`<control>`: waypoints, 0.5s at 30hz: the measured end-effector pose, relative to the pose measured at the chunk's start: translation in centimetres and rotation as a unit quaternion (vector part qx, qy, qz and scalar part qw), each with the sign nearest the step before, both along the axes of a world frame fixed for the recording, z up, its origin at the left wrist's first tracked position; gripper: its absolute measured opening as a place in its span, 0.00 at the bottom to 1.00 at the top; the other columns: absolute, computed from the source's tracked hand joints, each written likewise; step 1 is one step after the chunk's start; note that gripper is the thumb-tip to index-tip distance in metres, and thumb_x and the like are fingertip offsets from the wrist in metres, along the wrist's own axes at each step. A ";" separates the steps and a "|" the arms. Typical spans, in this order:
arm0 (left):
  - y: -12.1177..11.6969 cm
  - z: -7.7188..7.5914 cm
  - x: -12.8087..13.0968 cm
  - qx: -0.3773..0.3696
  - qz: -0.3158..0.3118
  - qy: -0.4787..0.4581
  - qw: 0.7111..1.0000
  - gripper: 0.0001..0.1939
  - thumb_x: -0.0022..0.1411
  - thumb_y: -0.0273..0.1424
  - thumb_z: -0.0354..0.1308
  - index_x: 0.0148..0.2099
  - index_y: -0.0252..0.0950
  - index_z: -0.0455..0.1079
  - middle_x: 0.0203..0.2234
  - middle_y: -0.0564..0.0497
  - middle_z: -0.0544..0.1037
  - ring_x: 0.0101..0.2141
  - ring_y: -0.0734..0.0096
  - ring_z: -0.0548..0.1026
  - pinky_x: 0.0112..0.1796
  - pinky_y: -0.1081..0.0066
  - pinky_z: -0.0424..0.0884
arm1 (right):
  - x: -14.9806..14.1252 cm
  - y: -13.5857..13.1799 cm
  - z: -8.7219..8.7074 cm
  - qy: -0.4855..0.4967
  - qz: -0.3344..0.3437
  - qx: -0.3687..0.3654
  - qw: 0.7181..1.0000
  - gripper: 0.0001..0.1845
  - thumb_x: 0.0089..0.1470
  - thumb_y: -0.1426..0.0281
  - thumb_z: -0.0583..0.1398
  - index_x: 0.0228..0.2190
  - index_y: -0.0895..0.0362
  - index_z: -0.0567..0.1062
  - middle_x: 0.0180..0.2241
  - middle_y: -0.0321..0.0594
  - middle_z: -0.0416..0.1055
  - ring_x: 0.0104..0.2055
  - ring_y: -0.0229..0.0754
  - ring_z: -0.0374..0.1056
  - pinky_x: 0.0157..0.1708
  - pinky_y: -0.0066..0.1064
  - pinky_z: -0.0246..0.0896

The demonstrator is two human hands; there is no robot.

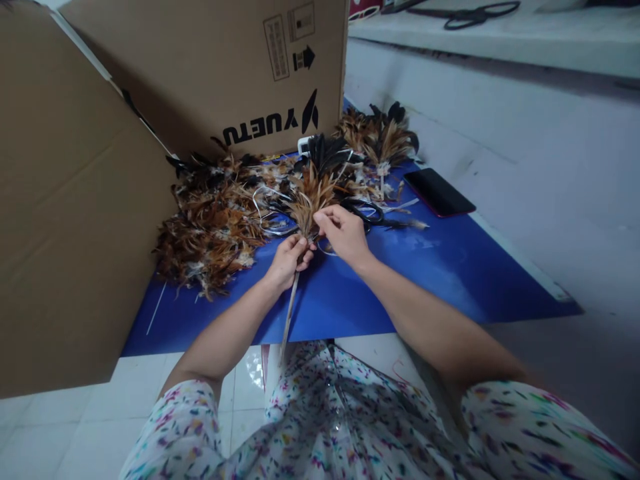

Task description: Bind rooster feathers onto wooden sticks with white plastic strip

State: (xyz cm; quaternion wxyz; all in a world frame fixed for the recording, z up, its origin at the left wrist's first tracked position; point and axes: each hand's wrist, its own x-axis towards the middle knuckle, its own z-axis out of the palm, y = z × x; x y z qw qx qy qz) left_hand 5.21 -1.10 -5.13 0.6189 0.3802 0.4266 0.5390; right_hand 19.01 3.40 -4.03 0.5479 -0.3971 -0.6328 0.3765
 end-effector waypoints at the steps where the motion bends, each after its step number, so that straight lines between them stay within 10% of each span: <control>1: 0.0 0.0 0.0 -0.006 0.003 -0.003 1.000 0.17 0.55 0.38 0.67 0.33 0.32 0.64 0.26 0.52 0.72 0.18 0.86 0.61 0.14 0.83 0.46 | 0.2 0.2 0.0 0.013 -0.010 0.005 1.000 0.15 0.58 0.57 0.59 0.30 0.57 0.73 0.21 0.32 0.69 0.23 0.33 0.64 0.29 0.26 0.59; 8: 0.0 0.0 0.1 -0.034 0.004 -0.034 0.999 0.10 0.60 0.30 0.62 0.32 0.30 0.65 0.24 0.52 0.71 0.18 0.86 0.61 0.15 0.81 0.47 | 0.4 -0.7 0.5 0.037 -0.039 0.073 0.996 0.17 0.63 0.57 0.54 0.32 0.57 0.74 0.21 0.31 0.67 0.21 0.31 0.60 0.26 0.25 0.57; 15: 0.0 -0.4 0.8 -0.017 0.061 -0.127 0.990 0.04 0.60 0.21 0.56 0.33 0.32 0.69 0.25 0.54 0.71 0.25 0.83 0.69 0.24 0.82 0.60 | -3.9 -2.7 3.2 -0.165 0.143 0.128 0.967 0.07 0.55 0.73 0.59 0.35 0.58 0.78 0.34 0.38 0.77 0.36 0.38 0.72 0.38 0.29 0.64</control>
